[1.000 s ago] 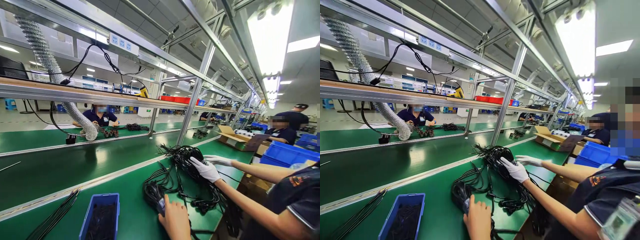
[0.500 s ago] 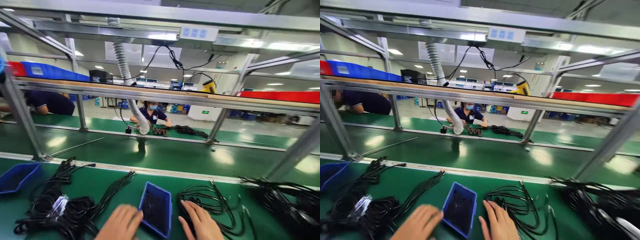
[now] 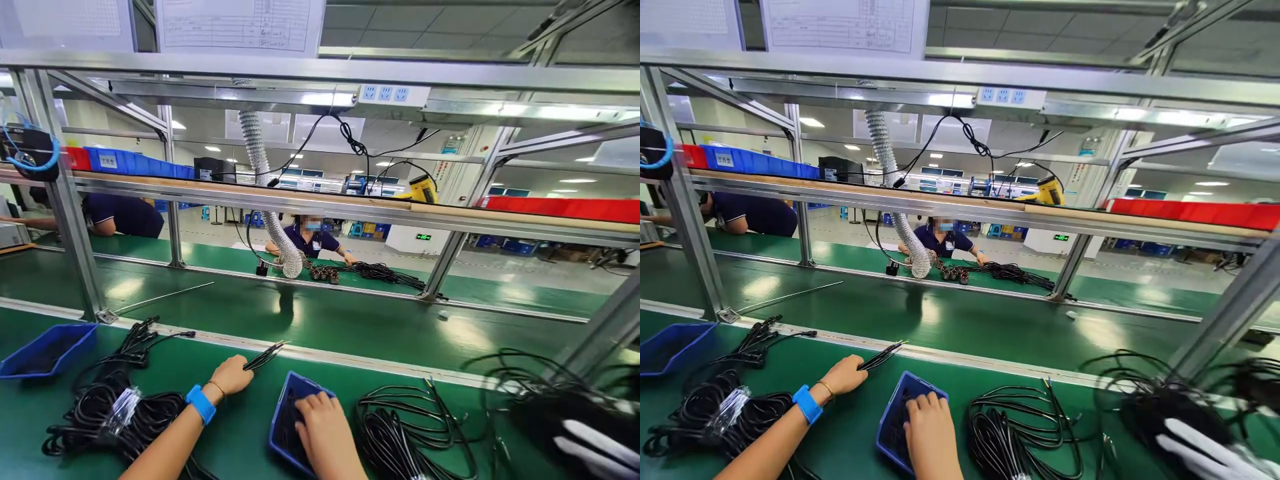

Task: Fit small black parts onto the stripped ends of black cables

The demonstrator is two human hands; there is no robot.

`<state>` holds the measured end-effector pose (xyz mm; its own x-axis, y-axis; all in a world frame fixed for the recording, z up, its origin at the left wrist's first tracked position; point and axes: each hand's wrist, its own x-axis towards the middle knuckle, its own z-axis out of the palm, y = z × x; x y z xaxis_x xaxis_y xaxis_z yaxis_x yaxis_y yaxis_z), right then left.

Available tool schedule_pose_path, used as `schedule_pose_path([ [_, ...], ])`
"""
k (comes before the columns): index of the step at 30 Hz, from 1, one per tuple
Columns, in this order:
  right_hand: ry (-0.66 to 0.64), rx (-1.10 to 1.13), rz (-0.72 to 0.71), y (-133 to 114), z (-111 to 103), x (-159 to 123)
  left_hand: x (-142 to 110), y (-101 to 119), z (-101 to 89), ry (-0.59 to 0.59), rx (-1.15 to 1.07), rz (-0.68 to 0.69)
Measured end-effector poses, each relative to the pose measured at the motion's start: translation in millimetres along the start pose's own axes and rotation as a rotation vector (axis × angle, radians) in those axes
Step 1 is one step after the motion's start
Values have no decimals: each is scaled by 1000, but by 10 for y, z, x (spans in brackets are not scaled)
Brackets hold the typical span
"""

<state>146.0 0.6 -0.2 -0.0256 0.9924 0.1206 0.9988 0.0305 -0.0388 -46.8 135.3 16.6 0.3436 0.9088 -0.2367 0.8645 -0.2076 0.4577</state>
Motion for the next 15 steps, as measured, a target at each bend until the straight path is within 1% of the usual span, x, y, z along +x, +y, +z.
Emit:
schedule_pose_path([
  [3,-48,16,-18,-98,140,91,-84,87,-190,-126,-158,181],
  [5,-62,27,5,-117,240,172,-162,163,-238,-213,-231,301],
  [7,-55,41,41,-101,308,224,-232,213,-196,-296,-303,422],
  [9,-24,54,76,-65,329,232,-279,224,-78,-381,-401,497],
  [10,-5,60,91,-47,323,221,-294,218,-6,-416,-460,507],
  [12,34,69,113,-16,293,186,-314,201,122,-431,-575,472],
  [15,85,87,127,12,253,136,-334,205,191,-362,-734,421],
])
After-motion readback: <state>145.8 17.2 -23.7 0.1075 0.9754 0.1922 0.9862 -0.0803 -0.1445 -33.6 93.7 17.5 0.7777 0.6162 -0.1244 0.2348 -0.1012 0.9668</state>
